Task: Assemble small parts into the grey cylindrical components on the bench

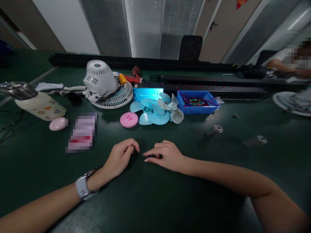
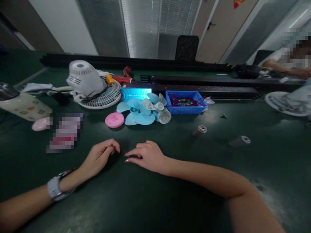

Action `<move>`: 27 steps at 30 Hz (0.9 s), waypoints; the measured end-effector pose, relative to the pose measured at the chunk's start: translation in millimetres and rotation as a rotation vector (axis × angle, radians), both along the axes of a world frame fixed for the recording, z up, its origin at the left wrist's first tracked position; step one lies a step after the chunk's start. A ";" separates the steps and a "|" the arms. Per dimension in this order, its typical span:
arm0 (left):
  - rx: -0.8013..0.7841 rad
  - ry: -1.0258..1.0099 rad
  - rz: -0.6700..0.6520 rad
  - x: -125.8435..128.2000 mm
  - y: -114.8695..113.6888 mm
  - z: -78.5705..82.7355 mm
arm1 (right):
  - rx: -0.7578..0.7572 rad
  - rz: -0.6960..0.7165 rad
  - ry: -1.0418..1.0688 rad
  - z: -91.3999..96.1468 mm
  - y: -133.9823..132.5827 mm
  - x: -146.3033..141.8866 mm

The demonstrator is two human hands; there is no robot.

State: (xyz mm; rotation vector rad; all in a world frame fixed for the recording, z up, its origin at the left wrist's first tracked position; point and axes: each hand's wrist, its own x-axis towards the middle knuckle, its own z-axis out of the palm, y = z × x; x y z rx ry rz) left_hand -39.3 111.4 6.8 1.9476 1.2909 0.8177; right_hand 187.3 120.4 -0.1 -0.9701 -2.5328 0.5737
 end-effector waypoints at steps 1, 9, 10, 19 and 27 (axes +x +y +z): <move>0.002 0.002 -0.007 0.0 0.2 -0.4 | -0.002 -0.009 0.011 -1.9 1.6 -1.5; 0.007 0.010 -0.019 -1.1 0.8 -1.1 | 0.374 -0.379 0.086 38.1 -7.4 91.7; 0.006 0.011 -0.024 -0.8 1.1 -1.1 | 0.454 -0.501 0.079 44.7 -8.4 112.9; 0.008 0.043 0.003 -1.0 1.1 -4.9 | 0.497 -0.808 -0.069 32.5 -8.7 207.0; 0.019 0.053 -0.001 0.1 1.5 -3.0 | 0.518 -0.886 -0.009 28.7 1.0 204.9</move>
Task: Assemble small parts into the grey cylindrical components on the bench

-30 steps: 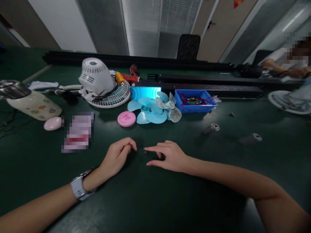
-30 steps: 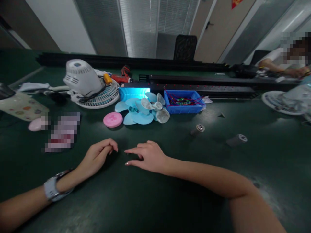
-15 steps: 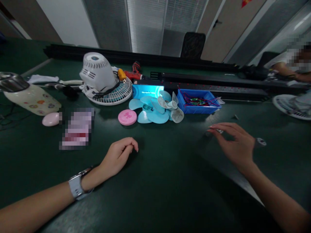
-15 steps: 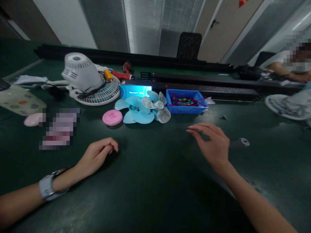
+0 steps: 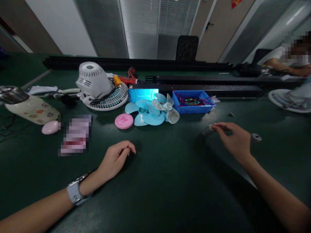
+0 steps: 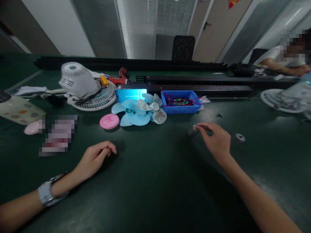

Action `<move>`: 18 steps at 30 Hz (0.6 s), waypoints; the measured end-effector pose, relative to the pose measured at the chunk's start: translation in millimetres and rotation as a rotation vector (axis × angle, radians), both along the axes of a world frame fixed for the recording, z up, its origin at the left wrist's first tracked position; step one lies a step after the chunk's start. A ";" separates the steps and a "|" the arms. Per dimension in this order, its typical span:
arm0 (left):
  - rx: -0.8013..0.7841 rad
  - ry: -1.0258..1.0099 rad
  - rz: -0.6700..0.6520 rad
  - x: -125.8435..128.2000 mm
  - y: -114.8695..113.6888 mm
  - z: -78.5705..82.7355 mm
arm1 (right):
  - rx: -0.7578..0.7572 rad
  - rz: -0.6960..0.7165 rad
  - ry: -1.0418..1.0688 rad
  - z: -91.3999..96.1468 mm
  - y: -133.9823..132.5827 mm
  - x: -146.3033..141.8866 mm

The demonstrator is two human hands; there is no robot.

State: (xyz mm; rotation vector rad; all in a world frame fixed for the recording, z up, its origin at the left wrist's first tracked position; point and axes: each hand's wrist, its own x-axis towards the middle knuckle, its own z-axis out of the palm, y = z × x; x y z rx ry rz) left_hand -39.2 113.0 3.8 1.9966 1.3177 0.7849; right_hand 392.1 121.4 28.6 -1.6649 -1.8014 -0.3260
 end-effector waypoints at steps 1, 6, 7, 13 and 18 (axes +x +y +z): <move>0.001 0.002 -0.002 0.5 0.1 0.4 | -0.006 -0.005 0.013 -0.1 1.0 0.3; 0.003 0.010 -0.020 1.2 0.1 0.4 | -0.055 -0.010 0.096 -3.0 1.6 2.0; 0.001 0.011 -0.025 1.1 0.2 0.1 | -0.062 -0.002 0.129 -4.7 1.0 2.5; 0.005 0.017 -0.031 -0.4 0.1 -1.6 | -0.188 0.034 0.327 -26.2 1.8 9.4; 0.015 -0.022 -0.003 1.8 -4.6 1.5 | -0.291 0.020 0.418 -29.9 0.3 -7.8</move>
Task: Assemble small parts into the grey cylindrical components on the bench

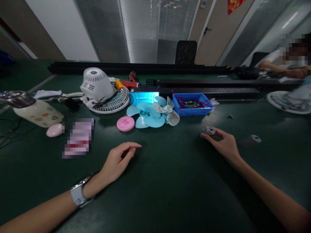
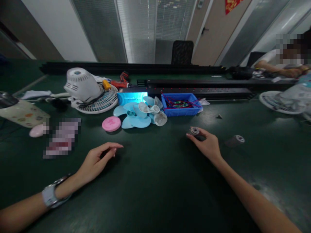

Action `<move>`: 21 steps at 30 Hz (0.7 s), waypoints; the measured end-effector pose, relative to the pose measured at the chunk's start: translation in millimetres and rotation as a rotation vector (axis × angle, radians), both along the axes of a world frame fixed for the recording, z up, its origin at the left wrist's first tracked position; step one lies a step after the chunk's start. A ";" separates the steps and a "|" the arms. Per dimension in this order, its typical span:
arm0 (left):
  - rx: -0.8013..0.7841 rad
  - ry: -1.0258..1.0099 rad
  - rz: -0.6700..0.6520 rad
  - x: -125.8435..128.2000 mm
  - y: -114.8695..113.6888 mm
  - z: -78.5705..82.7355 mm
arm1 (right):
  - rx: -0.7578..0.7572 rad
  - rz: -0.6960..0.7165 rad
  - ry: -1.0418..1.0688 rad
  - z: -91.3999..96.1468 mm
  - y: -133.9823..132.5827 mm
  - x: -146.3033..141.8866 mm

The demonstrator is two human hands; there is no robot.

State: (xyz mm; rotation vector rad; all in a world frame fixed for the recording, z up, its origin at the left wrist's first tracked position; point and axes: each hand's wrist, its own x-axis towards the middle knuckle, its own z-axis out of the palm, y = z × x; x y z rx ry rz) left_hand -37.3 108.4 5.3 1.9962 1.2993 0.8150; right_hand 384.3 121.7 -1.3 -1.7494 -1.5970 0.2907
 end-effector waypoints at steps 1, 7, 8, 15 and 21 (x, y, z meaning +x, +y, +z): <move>0.026 -0.011 -0.010 2.1 -1.5 1.8 | -0.006 0.042 0.007 3.3 -3.1 -11.4; 0.223 -0.023 -0.197 26.2 -10.9 15.8 | -0.127 0.634 0.060 22.2 -24.6 -114.7; 0.239 -0.030 -0.216 30.2 -11.8 16.8 | -0.136 0.695 0.076 22.7 -25.5 -130.0; 0.200 -0.116 -0.177 40.9 -7.4 12.6 | -0.069 0.779 0.162 10.8 -22.2 -169.3; 0.053 -0.122 -0.188 46.7 -0.8 20.2 | -0.029 0.788 0.153 4.0 -23.7 -167.2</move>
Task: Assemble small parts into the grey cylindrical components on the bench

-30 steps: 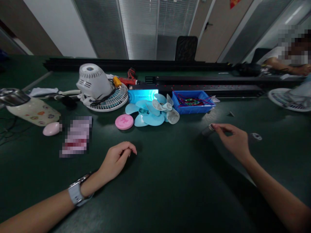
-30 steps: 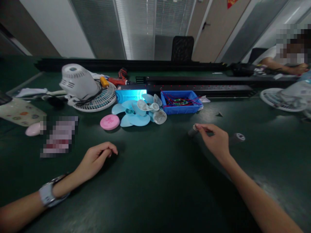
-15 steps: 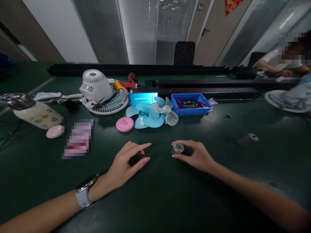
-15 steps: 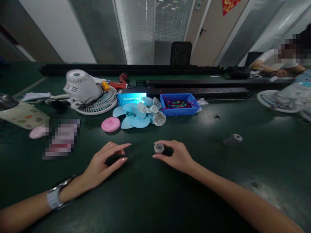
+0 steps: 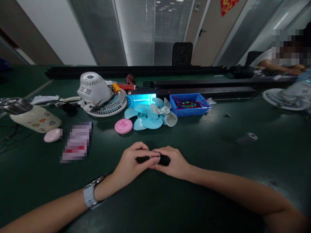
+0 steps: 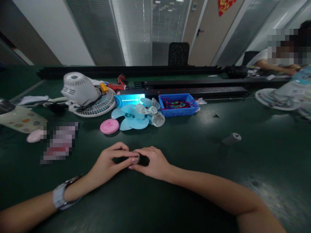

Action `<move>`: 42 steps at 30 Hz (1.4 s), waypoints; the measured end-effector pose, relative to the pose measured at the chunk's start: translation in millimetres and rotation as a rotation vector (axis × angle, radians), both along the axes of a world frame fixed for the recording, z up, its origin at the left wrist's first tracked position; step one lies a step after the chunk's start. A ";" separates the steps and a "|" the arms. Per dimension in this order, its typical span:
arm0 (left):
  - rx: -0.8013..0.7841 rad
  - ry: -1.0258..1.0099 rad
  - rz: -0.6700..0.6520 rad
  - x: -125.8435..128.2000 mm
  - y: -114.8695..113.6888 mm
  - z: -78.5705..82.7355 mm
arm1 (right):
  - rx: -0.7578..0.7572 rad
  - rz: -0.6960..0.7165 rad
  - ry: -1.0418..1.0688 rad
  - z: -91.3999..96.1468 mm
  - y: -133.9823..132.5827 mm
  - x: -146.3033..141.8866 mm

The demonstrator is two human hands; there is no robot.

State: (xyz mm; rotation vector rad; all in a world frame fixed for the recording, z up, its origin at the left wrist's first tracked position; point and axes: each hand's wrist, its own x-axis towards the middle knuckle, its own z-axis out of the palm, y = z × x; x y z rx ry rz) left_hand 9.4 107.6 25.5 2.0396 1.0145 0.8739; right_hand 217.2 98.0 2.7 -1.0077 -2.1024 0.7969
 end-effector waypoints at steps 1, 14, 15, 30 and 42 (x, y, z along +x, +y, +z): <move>-0.035 -0.003 -0.016 1.5 0.6 2.3 | 0.001 0.003 -0.003 -0.4 0.1 -0.3; 0.020 0.053 0.135 -33.9 3.3 -2.6 | -0.019 0.019 -0.045 2.3 -0.3 -2.8; 0.001 0.078 0.123 -37.2 5.1 -9.6 | -0.021 0.007 -0.045 3.2 -1.0 -2.8; 0.014 0.211 0.110 -40.6 9.2 -24.1 | 0.077 -0.856 -0.137 -11.5 25.0 183.6; -0.149 0.099 0.262 -39.6 5.0 -19.6 | 0.485 -0.396 -0.382 22.7 -6.0 75.3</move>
